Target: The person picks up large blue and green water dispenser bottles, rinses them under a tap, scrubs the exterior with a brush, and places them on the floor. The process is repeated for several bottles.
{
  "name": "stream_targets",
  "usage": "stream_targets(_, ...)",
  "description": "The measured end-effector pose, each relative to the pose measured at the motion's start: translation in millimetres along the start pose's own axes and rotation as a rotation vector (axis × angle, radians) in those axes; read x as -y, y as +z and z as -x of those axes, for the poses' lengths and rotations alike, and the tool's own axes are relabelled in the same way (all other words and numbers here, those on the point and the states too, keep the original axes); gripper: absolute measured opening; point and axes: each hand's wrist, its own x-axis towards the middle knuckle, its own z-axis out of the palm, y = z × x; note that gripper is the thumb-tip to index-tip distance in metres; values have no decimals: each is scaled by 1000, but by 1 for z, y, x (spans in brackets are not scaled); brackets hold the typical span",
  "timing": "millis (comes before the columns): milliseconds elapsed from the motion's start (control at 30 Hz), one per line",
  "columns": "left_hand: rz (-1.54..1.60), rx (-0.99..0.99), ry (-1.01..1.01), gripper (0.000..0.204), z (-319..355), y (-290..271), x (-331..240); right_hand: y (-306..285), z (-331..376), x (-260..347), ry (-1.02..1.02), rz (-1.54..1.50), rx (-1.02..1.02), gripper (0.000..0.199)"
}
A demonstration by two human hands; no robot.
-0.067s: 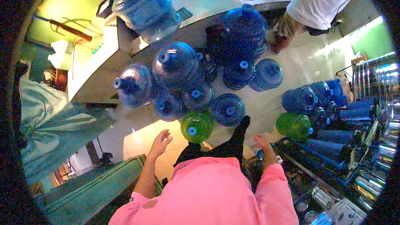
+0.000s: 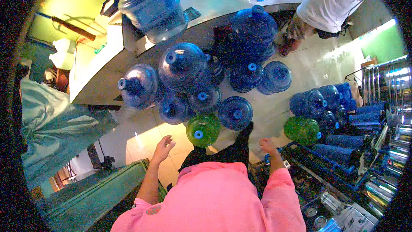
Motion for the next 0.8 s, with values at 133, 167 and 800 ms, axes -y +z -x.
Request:
stream_targets(133, -270, 34, -164, 67, 23, -34, 54, 36, -52, 13, -354, 312, -13, 53)
stream_targets(167, -322, 46, -235, 68, 31, -37, 61, 45, -72, 19, -321, 317, -104, 59)
stream_targets(800, -267, -30, -418, 64, 75, -88, 91, 152, -141, 146, -289, 647, -568, 66)
